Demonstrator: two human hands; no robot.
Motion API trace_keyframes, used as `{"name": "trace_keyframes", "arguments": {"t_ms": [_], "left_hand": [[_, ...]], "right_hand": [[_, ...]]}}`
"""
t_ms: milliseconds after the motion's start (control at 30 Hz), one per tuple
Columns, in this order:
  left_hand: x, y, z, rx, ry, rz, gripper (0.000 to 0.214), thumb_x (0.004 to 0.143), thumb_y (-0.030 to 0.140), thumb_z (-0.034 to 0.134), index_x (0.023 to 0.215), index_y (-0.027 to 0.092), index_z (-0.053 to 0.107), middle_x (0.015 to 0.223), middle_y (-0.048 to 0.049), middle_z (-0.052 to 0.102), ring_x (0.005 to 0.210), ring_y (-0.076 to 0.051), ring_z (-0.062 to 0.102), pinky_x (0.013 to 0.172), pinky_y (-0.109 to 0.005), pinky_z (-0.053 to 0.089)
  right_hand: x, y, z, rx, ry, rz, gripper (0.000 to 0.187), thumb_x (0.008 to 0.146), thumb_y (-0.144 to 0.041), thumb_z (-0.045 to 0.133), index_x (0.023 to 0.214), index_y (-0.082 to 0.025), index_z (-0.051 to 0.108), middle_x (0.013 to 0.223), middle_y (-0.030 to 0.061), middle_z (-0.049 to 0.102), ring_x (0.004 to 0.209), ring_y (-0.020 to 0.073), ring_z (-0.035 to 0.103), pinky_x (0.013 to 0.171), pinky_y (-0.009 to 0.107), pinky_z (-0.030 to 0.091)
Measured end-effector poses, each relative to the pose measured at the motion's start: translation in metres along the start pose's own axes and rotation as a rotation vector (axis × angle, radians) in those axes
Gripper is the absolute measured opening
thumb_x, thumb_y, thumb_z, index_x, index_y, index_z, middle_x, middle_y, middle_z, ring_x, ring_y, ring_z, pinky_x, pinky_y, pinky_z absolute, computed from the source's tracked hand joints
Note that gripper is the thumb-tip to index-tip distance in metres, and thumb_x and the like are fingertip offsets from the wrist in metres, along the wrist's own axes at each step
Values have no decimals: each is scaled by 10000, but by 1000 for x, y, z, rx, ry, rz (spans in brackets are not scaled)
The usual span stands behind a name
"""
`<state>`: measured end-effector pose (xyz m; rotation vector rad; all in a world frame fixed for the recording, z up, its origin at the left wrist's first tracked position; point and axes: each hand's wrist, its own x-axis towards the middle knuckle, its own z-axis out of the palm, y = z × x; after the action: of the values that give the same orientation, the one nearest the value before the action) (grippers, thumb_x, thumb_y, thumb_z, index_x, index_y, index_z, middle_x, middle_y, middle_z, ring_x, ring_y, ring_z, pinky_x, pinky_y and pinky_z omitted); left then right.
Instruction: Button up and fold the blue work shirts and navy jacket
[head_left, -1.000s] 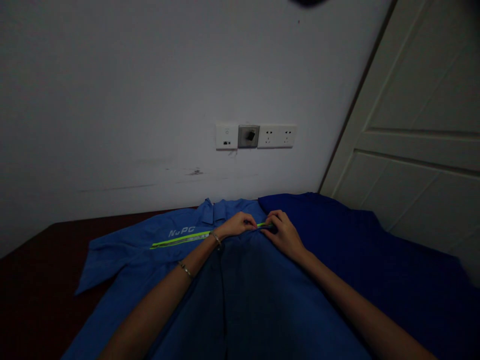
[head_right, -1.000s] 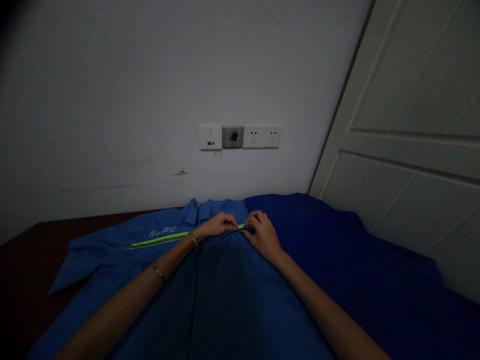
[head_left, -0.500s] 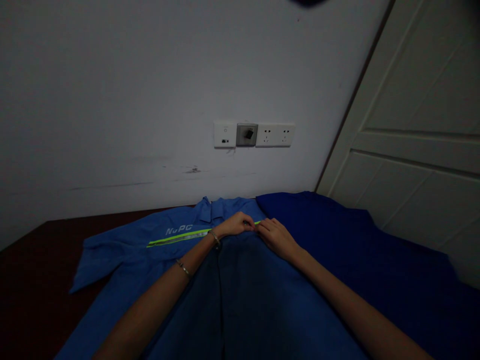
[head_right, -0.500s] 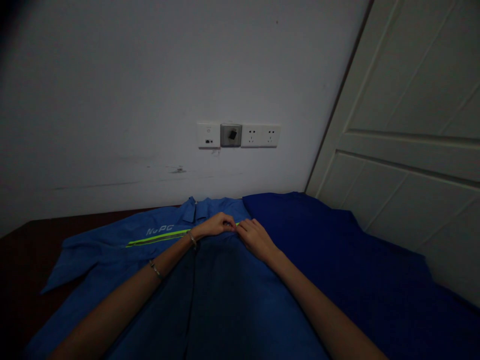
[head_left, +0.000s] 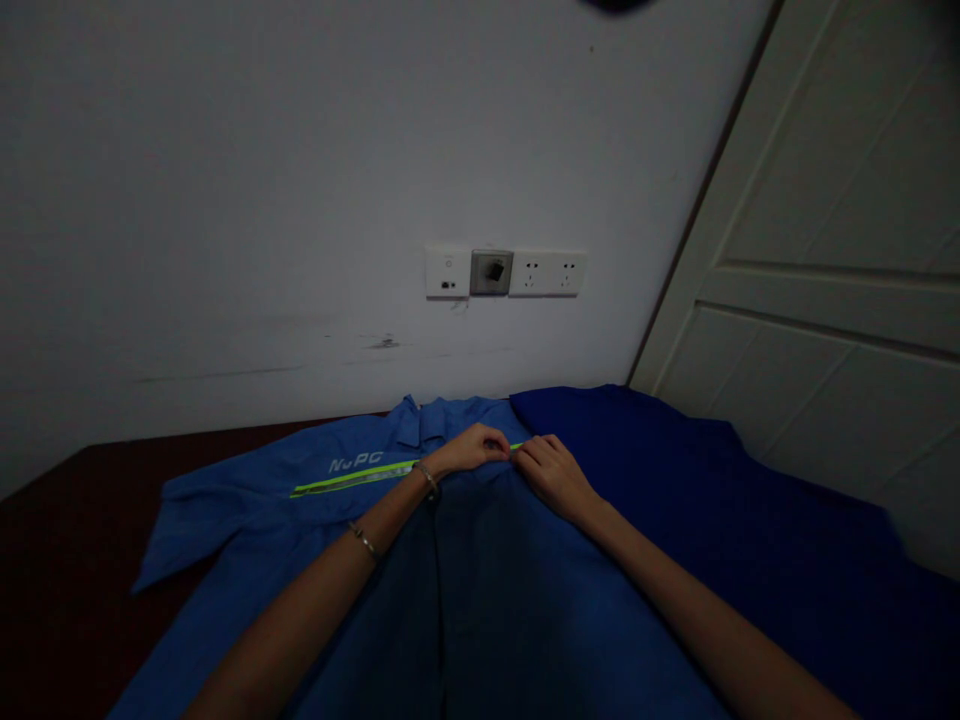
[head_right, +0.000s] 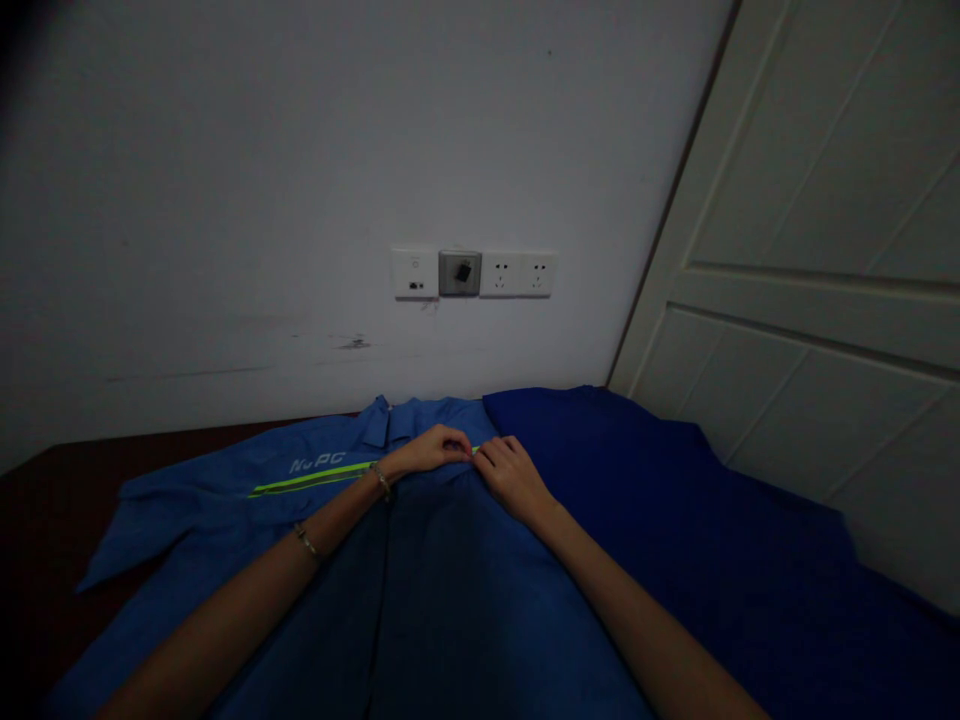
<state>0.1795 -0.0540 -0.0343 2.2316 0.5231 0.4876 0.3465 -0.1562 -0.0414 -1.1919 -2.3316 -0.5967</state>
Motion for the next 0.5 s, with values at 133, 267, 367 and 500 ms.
{"name": "trace_keyframes", "arguments": {"t_ms": [133, 267, 367, 500], "left_hand": [[-2, 6, -2, 83, 32, 34, 102, 748, 151, 559, 786, 120, 648, 761, -22, 643, 724, -115, 556, 686, -197, 403], [-3, 9, -2, 137, 44, 97, 99, 754, 139, 540, 788, 116, 629, 786, -32, 628, 749, -122, 544, 697, -203, 397], [-4, 7, 0, 178, 30, 133, 104, 762, 130, 519, 793, 122, 618, 792, -28, 611, 742, -118, 528, 686, -200, 390], [-4, 5, 2, 241, 13, 135, 111, 769, 125, 504, 803, 125, 610, 786, -24, 596, 729, -112, 513, 666, -191, 378]], "right_hand": [[1, 0, -2, -19, -31, 3, 222, 876, -152, 375, 893, -182, 594, 824, 76, 581, 782, 188, 467, 738, 330, 333], [5, 1, -7, 62, -94, 25, 212, 866, -150, 382, 888, -182, 591, 831, 75, 583, 779, 180, 479, 699, 305, 359], [6, 4, -10, 278, -122, 119, 166, 837, -168, 433, 829, -184, 599, 805, 58, 591, 779, 172, 509, 697, 294, 390], [6, 11, -7, 710, -180, 355, 99, 748, -206, 546, 802, -184, 626, 798, 23, 634, 751, 157, 563, 702, 280, 428]]}}
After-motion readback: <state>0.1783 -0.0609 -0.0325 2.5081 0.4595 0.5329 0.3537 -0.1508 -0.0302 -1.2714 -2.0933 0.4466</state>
